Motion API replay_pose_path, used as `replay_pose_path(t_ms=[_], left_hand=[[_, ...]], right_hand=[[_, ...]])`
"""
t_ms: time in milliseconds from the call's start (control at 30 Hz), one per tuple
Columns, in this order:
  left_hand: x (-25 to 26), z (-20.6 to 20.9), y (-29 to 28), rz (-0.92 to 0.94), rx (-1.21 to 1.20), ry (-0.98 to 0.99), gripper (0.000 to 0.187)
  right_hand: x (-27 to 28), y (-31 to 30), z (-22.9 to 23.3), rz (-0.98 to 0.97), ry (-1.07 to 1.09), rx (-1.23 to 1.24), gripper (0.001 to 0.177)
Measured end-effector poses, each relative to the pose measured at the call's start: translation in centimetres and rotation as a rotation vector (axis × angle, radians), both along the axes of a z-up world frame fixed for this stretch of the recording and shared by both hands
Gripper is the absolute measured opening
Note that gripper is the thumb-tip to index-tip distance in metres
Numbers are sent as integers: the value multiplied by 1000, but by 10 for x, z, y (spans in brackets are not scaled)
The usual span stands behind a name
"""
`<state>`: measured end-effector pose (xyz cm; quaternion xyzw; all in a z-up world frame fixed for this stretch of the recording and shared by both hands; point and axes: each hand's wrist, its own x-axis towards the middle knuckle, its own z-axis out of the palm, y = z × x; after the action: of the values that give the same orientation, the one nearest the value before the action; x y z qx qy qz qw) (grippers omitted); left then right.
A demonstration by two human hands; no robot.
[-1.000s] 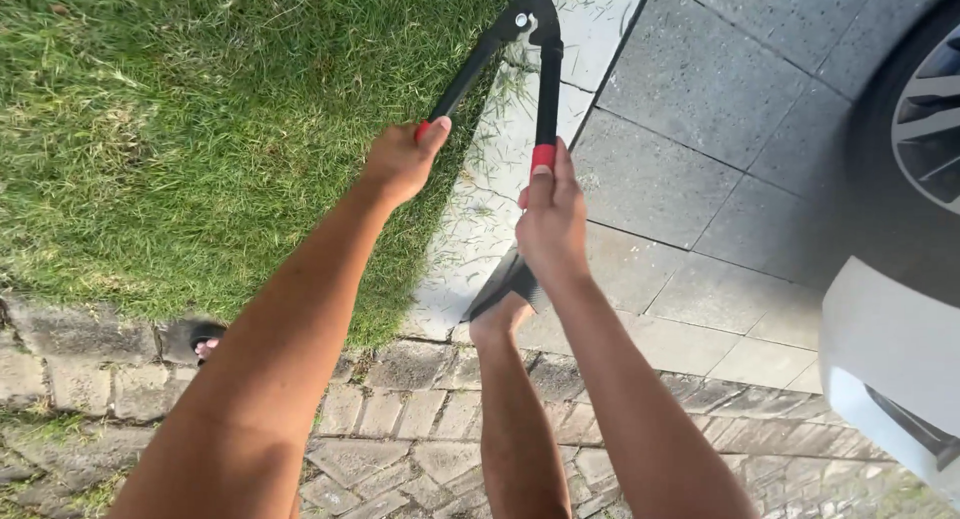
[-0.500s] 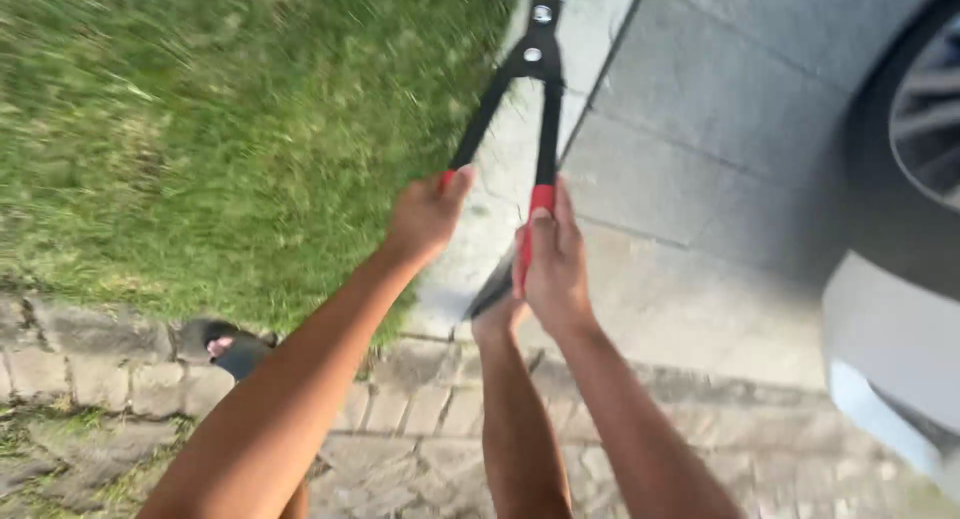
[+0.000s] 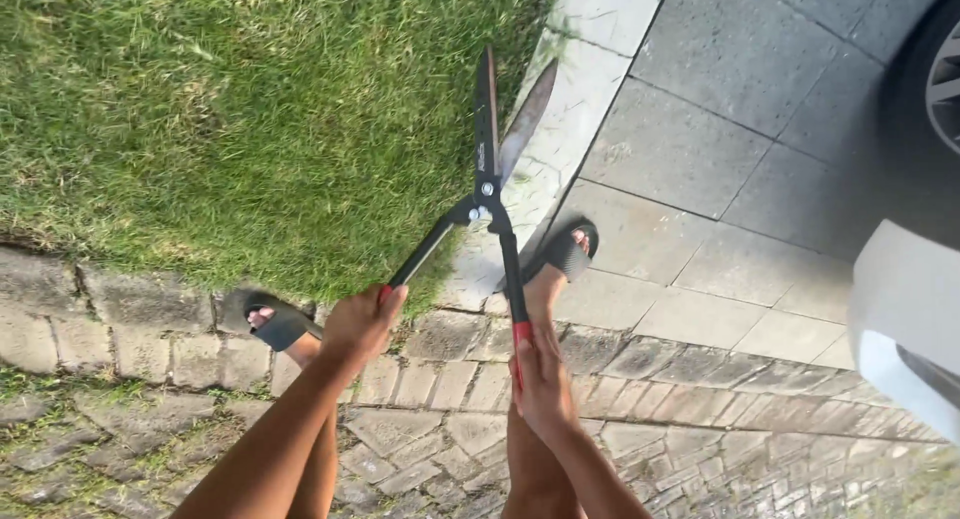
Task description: Trimming grass and small plants using garden shears near a driveway
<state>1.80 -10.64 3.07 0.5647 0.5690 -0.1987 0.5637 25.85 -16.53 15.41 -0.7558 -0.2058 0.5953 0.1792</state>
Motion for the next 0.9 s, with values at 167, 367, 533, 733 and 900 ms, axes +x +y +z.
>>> replay_pose_path(t_ms=[167, 367, 533, 733, 900], left_hand=[[7, -100, -7, 82, 191, 27, 66], [16, -146, -8, 24, 203, -3, 65], [28, -136, -35, 320, 83, -99, 68], [73, -152, -72, 450, 44, -43, 71], [66, -90, -43, 464, 22, -112, 66]], right_hand=[[-10, -16, -81, -111, -183, -18, 51], [-31, 13, -81, 74, -403, -234, 61], [-43, -11, -108, 21, -279, -105, 59], [-58, -8, -127, 85, -271, 40, 63], [-44, -6, -101, -42, -183, 80, 64]])
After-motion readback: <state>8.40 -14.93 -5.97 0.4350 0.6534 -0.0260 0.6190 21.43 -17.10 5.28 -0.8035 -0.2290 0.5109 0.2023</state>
